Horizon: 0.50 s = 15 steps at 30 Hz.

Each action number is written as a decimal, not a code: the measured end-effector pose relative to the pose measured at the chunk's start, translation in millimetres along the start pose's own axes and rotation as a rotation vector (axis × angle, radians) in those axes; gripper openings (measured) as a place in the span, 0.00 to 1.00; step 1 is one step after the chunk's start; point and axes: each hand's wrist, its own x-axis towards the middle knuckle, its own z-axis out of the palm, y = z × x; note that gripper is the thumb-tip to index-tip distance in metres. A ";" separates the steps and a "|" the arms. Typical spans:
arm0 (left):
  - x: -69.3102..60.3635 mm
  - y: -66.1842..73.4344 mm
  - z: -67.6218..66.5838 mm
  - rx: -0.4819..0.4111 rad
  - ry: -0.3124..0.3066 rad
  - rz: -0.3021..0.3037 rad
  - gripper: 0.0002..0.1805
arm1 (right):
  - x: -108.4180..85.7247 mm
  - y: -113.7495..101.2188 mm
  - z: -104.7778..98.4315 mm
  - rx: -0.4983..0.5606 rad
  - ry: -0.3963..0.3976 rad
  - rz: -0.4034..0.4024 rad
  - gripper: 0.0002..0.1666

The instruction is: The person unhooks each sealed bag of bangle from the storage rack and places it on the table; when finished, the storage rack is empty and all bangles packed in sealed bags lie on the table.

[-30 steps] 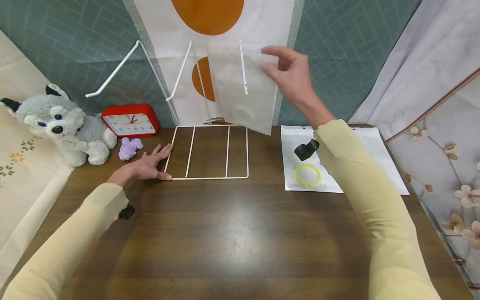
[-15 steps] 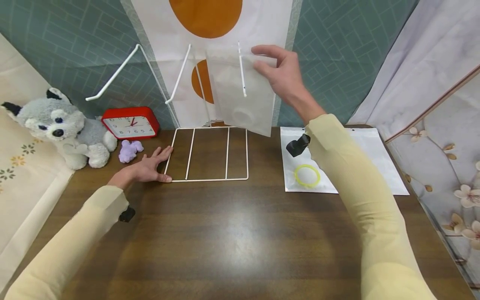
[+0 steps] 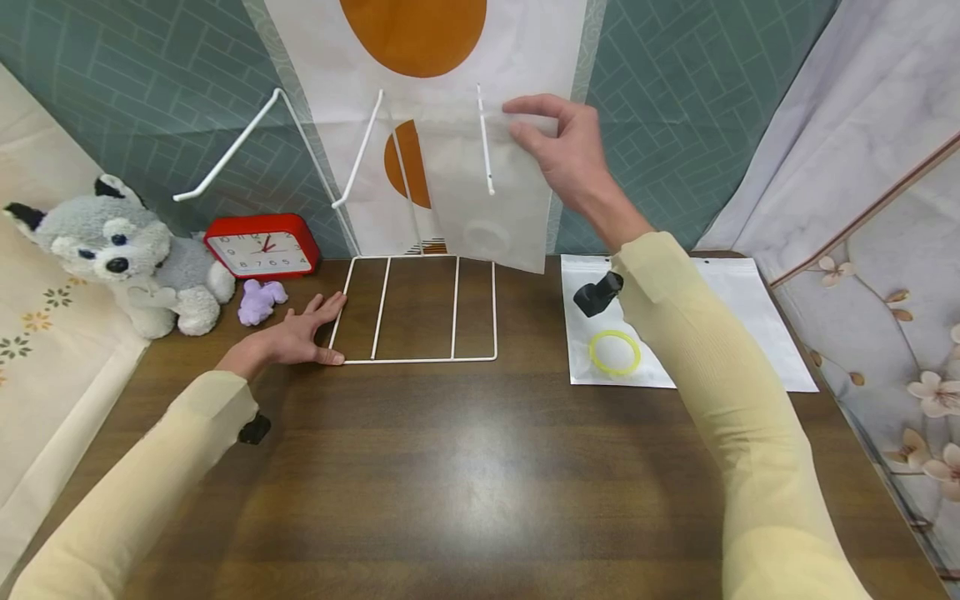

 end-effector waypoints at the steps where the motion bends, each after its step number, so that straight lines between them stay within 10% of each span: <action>1: 0.0 0.1 0.0 0.001 0.000 0.001 0.62 | -1.2 -0.6 -0.5 -0.010 0.000 0.001 0.13; 15: 0.2 1.1 0.4 -0.004 -0.001 -0.003 0.61 | -21.4 -6.6 -9.3 0.019 -0.050 -0.005 0.12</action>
